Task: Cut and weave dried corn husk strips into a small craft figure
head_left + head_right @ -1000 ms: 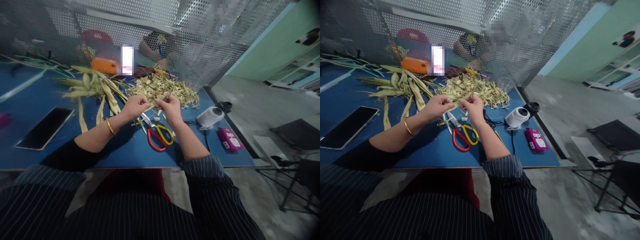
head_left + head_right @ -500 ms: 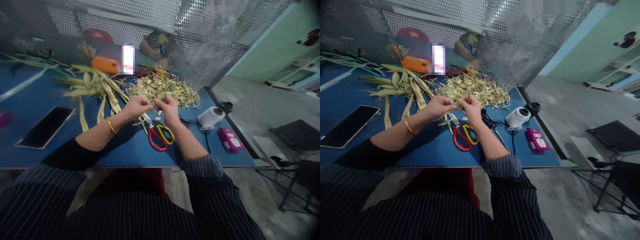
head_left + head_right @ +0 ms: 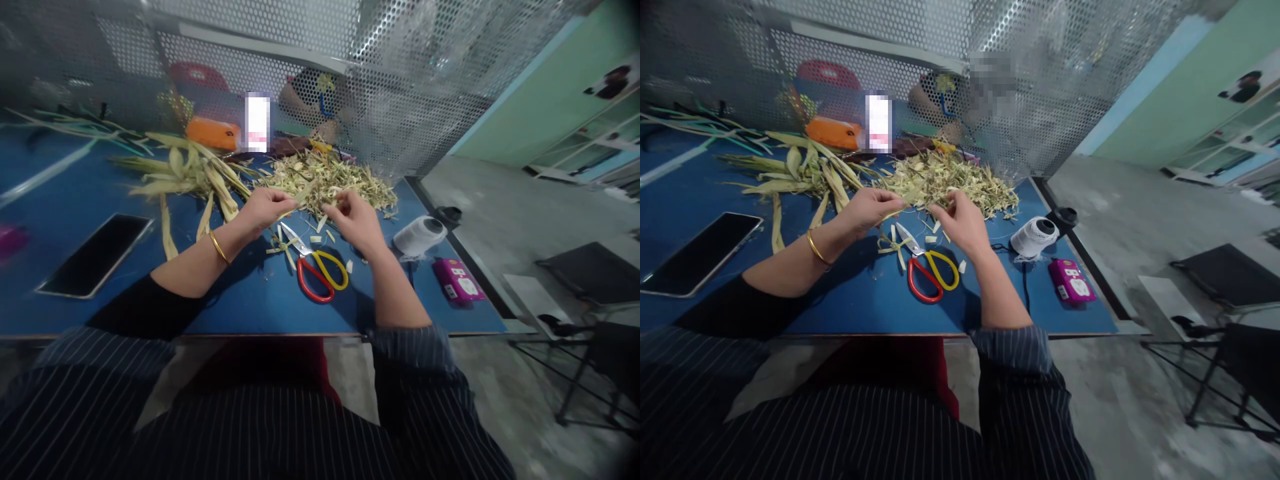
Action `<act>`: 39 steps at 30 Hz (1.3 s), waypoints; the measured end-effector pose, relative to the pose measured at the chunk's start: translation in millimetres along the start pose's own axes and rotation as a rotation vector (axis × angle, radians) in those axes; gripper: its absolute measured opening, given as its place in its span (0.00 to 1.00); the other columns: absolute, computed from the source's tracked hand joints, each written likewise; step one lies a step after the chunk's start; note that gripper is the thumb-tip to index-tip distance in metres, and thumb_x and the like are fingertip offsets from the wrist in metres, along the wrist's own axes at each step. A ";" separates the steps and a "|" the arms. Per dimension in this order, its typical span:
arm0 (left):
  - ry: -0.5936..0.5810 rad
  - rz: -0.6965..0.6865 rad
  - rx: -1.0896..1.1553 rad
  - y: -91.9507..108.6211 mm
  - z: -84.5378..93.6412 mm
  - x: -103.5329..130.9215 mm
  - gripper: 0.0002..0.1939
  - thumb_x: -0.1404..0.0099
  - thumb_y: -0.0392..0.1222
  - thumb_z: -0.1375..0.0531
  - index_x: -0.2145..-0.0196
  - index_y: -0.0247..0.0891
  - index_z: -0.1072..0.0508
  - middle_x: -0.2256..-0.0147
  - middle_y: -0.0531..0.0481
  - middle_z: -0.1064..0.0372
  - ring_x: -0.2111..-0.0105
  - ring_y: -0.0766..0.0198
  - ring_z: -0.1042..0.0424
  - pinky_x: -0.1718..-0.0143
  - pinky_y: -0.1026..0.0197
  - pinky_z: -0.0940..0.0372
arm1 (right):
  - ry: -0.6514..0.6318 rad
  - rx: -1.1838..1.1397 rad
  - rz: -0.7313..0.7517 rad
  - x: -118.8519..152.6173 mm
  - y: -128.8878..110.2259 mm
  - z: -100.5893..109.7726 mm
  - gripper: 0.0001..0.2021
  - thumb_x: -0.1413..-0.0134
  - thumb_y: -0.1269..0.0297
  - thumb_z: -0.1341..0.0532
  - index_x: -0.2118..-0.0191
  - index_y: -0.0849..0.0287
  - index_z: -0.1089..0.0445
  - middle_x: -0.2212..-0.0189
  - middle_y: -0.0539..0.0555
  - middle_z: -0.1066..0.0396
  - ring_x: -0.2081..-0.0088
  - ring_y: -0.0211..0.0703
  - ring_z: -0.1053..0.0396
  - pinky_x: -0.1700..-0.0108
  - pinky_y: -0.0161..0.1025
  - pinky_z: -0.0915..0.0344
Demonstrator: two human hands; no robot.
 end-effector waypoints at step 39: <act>0.110 0.146 0.133 -26.4 13.3 -12.8 0.07 0.43 0.41 0.35 0.74 0.36 0.23 0.81 0.54 0.36 0.85 0.75 0.49 0.82 0.65 0.57 | -0.399 -0.670 -0.330 47.1 16.6 -22.8 0.27 0.60 0.48 0.31 0.54 0.57 0.32 0.74 0.45 0.36 0.76 0.32 0.41 0.74 0.32 0.44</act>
Point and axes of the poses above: each hand's wrist, its own x-axis away from the middle knuckle, its own z-axis out of the back of the hand, y = z × x, the point moved 7 cm from there along -x, towards the middle knuckle
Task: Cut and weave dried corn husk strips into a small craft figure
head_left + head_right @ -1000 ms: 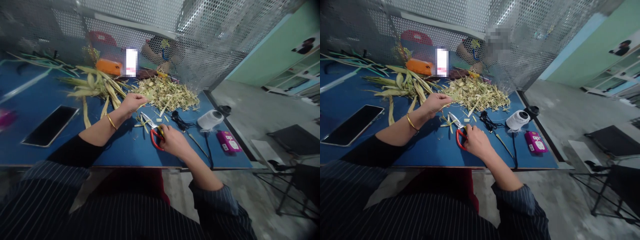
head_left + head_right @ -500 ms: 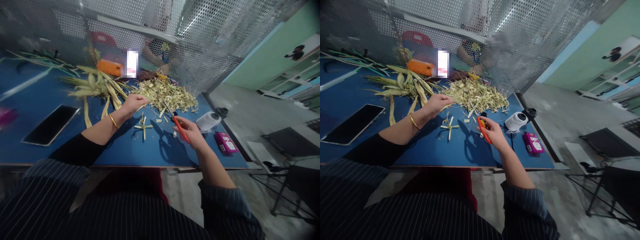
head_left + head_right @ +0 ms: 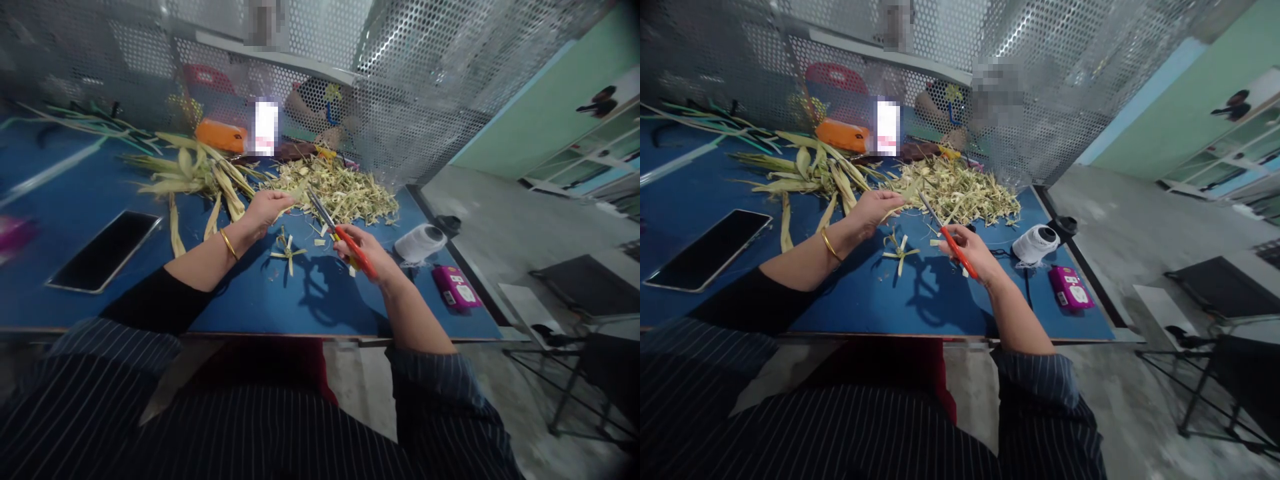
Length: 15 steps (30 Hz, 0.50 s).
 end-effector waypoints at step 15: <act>-0.188 0.044 -0.045 4.9 -18.0 12.1 0.05 0.43 0.39 0.36 0.75 0.35 0.23 0.81 0.54 0.37 0.86 0.75 0.51 0.81 0.64 0.59 | 0.127 0.099 0.078 -7.1 7.7 -1.6 0.28 0.62 0.48 0.30 0.57 0.62 0.26 0.80 0.43 0.39 0.81 0.29 0.48 0.78 0.32 0.51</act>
Point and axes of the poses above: each hand's wrist, its own x-axis away from the middle knuckle, its own z-axis out of the back of the hand, y = z × x, the point moved 7 cm from there along -x, towards the middle knuckle
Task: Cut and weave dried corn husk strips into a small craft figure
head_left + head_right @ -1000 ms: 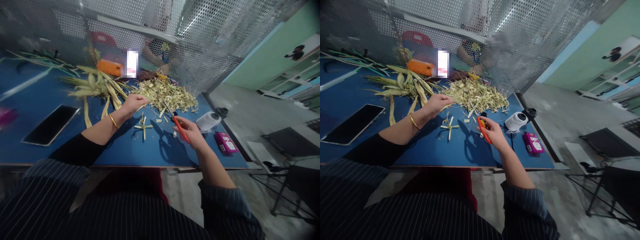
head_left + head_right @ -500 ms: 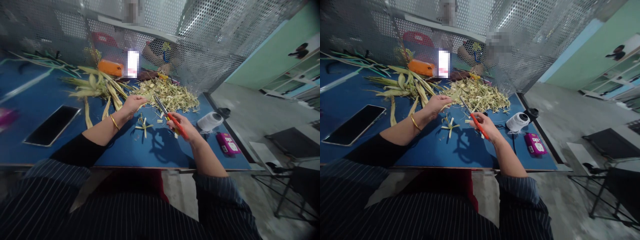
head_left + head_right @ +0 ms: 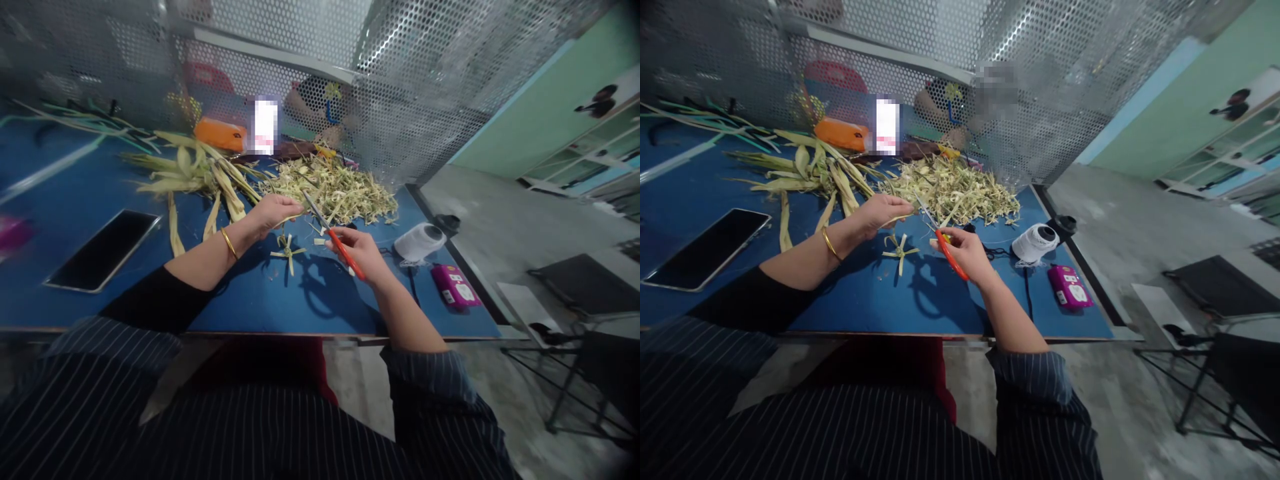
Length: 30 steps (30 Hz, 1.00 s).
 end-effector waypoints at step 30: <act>-0.070 -0.214 -0.115 28.8 -1.2 22.1 0.10 0.46 0.36 0.35 0.82 0.33 0.29 0.85 0.57 0.42 0.83 0.73 0.46 0.80 0.66 0.53 | 0.275 -0.188 0.235 -52.7 -57.8 -26.7 0.13 0.58 0.55 0.33 0.76 0.58 0.34 0.79 0.47 0.34 0.77 0.34 0.37 0.73 0.35 0.38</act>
Point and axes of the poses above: each hand's wrist, its own x-axis away from the middle knuckle, its own z-axis out of the back of the hand, y = z × x, the point moved 7 cm from there along -x, towards the middle knuckle
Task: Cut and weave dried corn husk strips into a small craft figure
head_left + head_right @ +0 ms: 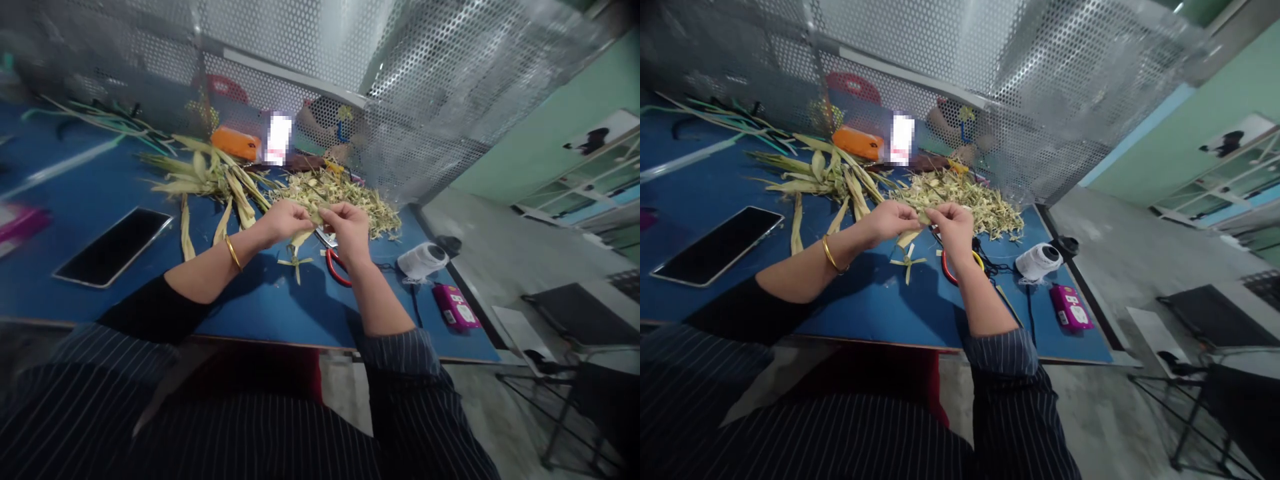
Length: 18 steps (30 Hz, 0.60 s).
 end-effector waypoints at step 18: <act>0.174 -0.100 -0.440 -11.3 6.7 -6.6 0.11 0.42 0.42 0.38 0.79 0.36 0.24 0.81 0.50 0.29 0.81 0.67 0.34 0.78 0.65 0.46 | 0.171 0.351 0.459 8.6 -18.4 17.4 0.08 0.41 0.60 0.42 0.67 0.55 0.28 0.72 0.50 0.30 0.68 0.38 0.31 0.62 0.39 0.32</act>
Point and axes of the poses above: each hand's wrist, its own x-axis away from the middle knuckle, its own z-axis out of the back of the hand, y = z × x, the point moved 7 cm from there along -x, towards the middle knuckle
